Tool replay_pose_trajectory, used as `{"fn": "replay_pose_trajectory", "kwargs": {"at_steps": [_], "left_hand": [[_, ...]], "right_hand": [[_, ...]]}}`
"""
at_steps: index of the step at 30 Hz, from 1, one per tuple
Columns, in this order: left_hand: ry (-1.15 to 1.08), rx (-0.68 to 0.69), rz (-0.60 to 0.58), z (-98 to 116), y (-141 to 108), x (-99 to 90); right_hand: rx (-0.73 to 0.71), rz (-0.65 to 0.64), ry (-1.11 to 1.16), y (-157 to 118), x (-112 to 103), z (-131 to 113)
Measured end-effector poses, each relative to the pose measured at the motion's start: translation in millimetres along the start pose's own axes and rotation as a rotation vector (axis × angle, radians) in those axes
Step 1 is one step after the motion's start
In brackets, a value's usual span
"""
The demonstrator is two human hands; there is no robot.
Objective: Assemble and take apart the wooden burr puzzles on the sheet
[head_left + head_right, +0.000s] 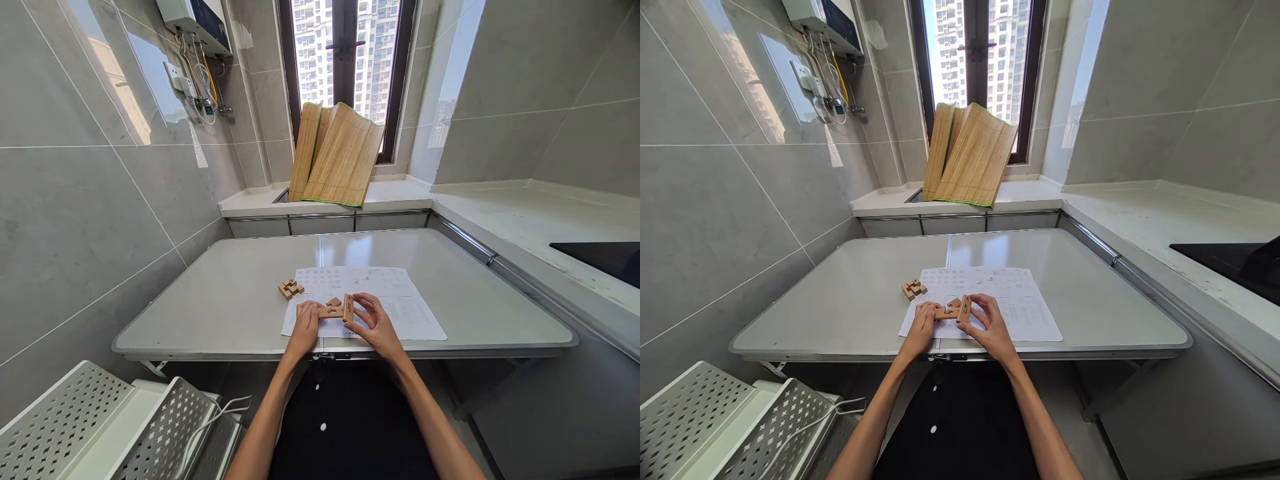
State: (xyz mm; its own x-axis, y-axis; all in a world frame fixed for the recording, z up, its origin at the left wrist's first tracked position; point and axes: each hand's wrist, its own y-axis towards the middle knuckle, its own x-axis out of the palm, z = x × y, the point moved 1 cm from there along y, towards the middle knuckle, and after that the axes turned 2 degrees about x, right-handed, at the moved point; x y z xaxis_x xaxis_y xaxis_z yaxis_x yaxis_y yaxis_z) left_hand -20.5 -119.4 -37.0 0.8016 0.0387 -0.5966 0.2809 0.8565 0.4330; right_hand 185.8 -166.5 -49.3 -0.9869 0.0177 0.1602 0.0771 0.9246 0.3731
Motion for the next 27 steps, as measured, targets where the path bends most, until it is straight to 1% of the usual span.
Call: {"fn": "replay_pose_trajectory", "kwargs": {"at_steps": [8, 13, 19, 27], "left_hand": [[-0.008, -0.046, 0.017, -5.8, -0.1, 0.1], [-0.011, -0.037, 0.009, -7.0, -0.6, 3.6], [0.016, -0.039, 0.039, -6.7, -1.0, 4.8], [0.072, 0.003, 0.060, -5.6, -1.4, 6.4]], "right_hand": [[0.022, -0.126, 0.002, -1.3, 2.7, -9.2], [0.006, -0.179, -0.043, -0.7, 4.1, -6.4], [-0.006, -0.101, -0.028, -0.5, 1.7, -6.1], [0.014, -0.143, -0.010, -0.9, 1.9, -9.0]]}}
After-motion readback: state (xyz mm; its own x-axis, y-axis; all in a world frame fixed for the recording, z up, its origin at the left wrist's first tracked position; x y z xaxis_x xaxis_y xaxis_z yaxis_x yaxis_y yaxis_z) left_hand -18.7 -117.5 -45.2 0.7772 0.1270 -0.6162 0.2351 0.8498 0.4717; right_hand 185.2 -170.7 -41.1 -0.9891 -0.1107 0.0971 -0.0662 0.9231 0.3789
